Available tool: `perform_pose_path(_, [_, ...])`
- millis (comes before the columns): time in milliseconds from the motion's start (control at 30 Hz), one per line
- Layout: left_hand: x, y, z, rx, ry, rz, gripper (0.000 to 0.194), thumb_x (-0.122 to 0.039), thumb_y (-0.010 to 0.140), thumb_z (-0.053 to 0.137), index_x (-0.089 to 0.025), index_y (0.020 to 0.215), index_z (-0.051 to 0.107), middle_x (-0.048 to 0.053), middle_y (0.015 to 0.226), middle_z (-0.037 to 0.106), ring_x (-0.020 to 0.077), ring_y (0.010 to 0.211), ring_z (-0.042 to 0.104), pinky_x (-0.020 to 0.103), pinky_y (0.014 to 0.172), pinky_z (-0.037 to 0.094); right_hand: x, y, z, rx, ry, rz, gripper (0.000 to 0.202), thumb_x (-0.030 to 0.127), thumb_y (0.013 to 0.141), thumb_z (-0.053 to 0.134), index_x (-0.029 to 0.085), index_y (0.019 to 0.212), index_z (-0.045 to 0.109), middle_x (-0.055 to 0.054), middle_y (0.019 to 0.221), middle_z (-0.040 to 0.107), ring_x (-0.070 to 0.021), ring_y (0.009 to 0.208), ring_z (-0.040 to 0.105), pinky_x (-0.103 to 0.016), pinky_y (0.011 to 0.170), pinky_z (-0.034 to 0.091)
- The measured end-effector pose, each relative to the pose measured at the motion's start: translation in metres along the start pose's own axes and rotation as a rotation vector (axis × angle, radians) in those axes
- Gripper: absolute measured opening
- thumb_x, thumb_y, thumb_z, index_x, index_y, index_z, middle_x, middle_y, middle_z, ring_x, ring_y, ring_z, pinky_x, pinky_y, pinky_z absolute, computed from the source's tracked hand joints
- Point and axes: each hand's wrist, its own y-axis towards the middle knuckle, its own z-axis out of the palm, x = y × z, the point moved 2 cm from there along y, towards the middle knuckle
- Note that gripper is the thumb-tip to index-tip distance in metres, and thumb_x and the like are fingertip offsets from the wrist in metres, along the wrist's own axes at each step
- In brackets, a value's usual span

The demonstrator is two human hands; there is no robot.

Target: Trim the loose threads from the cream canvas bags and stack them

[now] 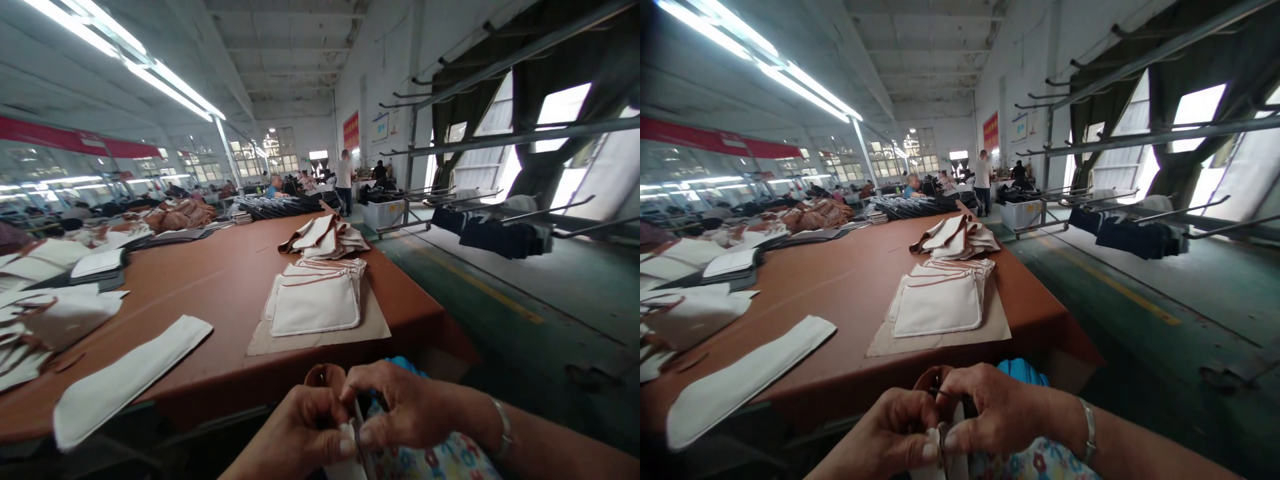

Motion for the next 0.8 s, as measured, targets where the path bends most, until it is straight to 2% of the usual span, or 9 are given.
perform_pose_path(67, [0.001, 0.001, 0.001, 0.005, -0.031, -0.030, 0.029, -0.032, 0.066, 0.087, -0.010, 0.072, 0.068, 0.000, 0.068, 0.057, 0.0080, 0.061, 0.043, 0.020, 0.055, 0.028, -0.012, -0.001, 0.005, 0.009, 0.052, 0.055, 0.031, 0.036, 0.077, 0.075, 0.015, 0.095, 0.063, 0.000, 0.090, 0.061, -0.0121, 0.073, 0.054, -0.021, 0.065, 0.042])
perform_pose_path(167, [0.004, 0.001, 0.001, -0.049, -0.006, -0.032, 0.031, -0.032, 0.062, 0.089, -0.011, 0.068, 0.066, 0.000, 0.067, 0.058, 0.0080, 0.060, 0.043, 0.021, 0.054, 0.028, -0.027, -0.003, 0.010, -0.008, 0.116, 0.086, 0.027, 0.038, 0.082, 0.070, 0.014, 0.091, 0.060, 0.001, 0.079, 0.059, -0.0103, 0.065, 0.049, -0.020, 0.058, 0.039])
perform_pose_path(267, [0.007, 0.004, 0.001, -0.097, 0.057, -0.054, 0.031, -0.035, 0.066, 0.086, -0.011, 0.068, 0.066, 0.001, 0.067, 0.060, 0.0093, 0.061, 0.046, 0.021, 0.055, 0.030, -0.026, -0.006, 0.009, -0.041, 0.098, 0.075, 0.021, 0.035, 0.086, 0.064, 0.014, 0.087, 0.061, 0.001, 0.073, 0.057, -0.0102, 0.062, 0.048, -0.020, 0.056, 0.038])
perform_pose_path(367, [0.009, 0.008, 0.002, -0.102, 0.061, -0.102, 0.033, -0.039, 0.066, 0.084, -0.011, 0.070, 0.068, 0.003, 0.067, 0.063, 0.0105, 0.060, 0.047, 0.022, 0.054, 0.030, -0.021, -0.008, 0.004, -0.074, 0.134, 0.126, 0.017, 0.030, 0.085, 0.064, 0.014, 0.084, 0.062, 0.001, 0.073, 0.057, -0.0103, 0.063, 0.048, -0.020, 0.056, 0.037])
perform_pose_path(500, [0.014, 0.017, 0.001, -0.142, 0.066, -0.140, 0.028, -0.036, 0.068, 0.081, -0.011, 0.067, 0.067, 0.001, 0.062, 0.060, 0.0095, 0.056, 0.043, 0.022, 0.053, 0.029, -0.025, -0.013, 0.004, -0.103, 0.327, 0.258, 0.016, 0.029, 0.080, 0.066, 0.014, 0.083, 0.060, 0.003, 0.067, 0.052, -0.0081, 0.057, 0.043, -0.017, 0.050, 0.034])
perform_pose_path(633, [0.018, 0.023, 0.002, -0.177, 0.179, -0.162, 0.030, -0.040, 0.068, 0.076, -0.013, 0.064, 0.062, 0.002, 0.061, 0.059, 0.0119, 0.056, 0.044, 0.024, 0.052, 0.030, -0.036, -0.017, 0.008, -0.135, 0.519, 0.386, 0.025, 0.038, 0.080, 0.066, 0.016, 0.084, 0.056, 0.007, 0.060, 0.045, -0.0061, 0.045, 0.036, -0.017, 0.040, 0.027])
perform_pose_path(700, [0.016, 0.024, 0.005, -0.195, 0.276, -0.159, 0.026, -0.037, 0.071, 0.071, -0.014, 0.064, 0.061, 0.000, 0.060, 0.055, 0.0120, 0.056, 0.042, 0.024, 0.052, 0.029, -0.036, -0.016, 0.008, -0.165, 0.465, 0.359, 0.029, 0.041, 0.077, 0.070, 0.016, 0.082, 0.056, 0.005, 0.062, 0.048, -0.0066, 0.049, 0.039, -0.017, 0.043, 0.029])
perform_pose_path(800, [0.010, 0.023, 0.011, -0.258, 0.440, -0.140, 0.014, -0.025, 0.073, 0.061, -0.016, 0.063, 0.058, -0.003, 0.059, 0.048, 0.0112, 0.058, 0.038, 0.023, 0.052, 0.027, -0.030, -0.014, 0.005, -0.197, 0.307, 0.337, 0.030, 0.033, 0.066, 0.079, 0.014, 0.079, 0.059, 0.004, 0.067, 0.052, -0.0076, 0.057, 0.041, -0.017, 0.049, 0.032])
